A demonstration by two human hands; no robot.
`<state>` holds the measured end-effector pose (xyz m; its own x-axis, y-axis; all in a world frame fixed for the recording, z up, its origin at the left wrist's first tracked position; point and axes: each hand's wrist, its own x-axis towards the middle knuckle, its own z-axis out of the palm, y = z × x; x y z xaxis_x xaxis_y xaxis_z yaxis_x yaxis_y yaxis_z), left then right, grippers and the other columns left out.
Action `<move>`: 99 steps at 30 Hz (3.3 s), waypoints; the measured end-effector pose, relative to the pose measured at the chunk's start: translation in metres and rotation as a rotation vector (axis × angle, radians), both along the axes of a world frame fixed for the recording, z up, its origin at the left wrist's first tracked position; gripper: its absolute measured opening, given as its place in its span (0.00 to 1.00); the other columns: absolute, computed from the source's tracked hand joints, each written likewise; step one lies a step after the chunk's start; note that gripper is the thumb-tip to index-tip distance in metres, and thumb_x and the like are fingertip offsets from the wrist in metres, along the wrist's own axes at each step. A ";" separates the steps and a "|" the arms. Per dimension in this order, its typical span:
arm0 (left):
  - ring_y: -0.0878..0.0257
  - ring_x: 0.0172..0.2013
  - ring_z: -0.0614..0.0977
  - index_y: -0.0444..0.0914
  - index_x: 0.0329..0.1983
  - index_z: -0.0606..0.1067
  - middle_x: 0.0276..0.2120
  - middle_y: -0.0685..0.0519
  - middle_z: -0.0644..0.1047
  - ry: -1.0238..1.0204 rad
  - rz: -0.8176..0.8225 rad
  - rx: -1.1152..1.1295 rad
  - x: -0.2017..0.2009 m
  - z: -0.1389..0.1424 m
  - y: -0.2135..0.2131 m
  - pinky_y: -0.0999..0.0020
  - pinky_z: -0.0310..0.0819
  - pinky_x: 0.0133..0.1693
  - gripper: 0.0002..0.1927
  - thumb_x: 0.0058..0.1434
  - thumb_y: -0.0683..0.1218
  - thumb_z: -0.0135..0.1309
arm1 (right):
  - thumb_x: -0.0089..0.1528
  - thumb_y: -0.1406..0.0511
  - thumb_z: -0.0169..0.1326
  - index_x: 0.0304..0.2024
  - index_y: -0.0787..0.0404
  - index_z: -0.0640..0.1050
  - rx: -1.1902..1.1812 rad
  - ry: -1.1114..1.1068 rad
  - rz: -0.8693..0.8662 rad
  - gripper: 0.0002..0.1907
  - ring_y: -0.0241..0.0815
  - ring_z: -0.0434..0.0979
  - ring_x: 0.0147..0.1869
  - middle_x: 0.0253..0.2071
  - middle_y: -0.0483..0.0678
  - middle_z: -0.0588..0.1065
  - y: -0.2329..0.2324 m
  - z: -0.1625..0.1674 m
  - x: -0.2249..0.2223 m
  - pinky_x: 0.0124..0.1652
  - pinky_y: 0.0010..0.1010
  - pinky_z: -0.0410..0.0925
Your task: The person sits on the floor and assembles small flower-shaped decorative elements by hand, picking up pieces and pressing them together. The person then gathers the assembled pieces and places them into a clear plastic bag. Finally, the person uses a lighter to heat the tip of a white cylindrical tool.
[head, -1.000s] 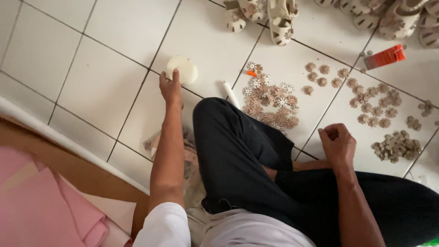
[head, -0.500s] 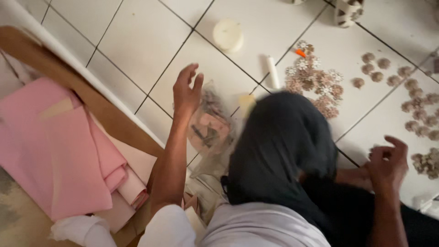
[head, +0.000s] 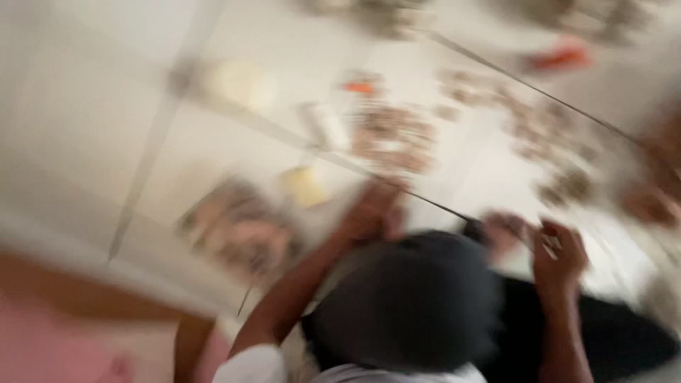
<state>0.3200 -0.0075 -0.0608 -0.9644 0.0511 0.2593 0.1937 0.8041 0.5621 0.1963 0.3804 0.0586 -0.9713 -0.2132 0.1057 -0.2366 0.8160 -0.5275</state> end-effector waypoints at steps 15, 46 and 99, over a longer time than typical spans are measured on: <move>0.54 0.51 0.76 0.32 0.58 0.69 0.47 0.47 0.76 0.121 -0.413 -0.312 -0.126 0.030 0.328 0.54 0.70 0.44 0.23 0.58 0.39 0.48 | 0.72 0.70 0.58 0.56 0.69 0.76 -0.279 0.214 -0.769 0.12 0.37 0.78 0.46 0.48 0.49 0.75 0.225 0.109 0.116 0.41 0.27 0.77; 0.55 0.53 0.79 0.29 0.59 0.71 0.53 0.44 0.77 -0.463 0.230 0.295 -0.072 0.106 0.014 0.59 0.74 0.54 0.18 0.67 0.41 0.50 | 0.60 0.61 0.64 0.55 0.65 0.72 -0.001 -0.114 -0.982 0.26 0.56 0.76 0.50 0.49 0.57 0.74 0.181 -0.054 0.097 0.47 0.44 0.71; 0.75 0.30 0.65 0.36 0.40 0.74 0.31 0.60 0.71 -0.224 0.435 0.987 0.018 0.203 0.023 0.78 0.59 0.30 0.10 0.75 0.47 0.54 | 0.74 0.66 0.49 0.54 0.68 0.79 -1.264 -0.911 0.111 0.12 0.29 0.64 0.30 0.33 0.46 0.71 -0.231 0.039 0.042 0.29 0.20 0.61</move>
<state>0.3384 0.0159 0.1423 -0.8802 -0.4376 -0.1835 -0.1833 -0.0429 0.9821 0.2386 0.1493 0.0973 -0.7912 -0.5158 -0.3286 0.5061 -0.2505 -0.8253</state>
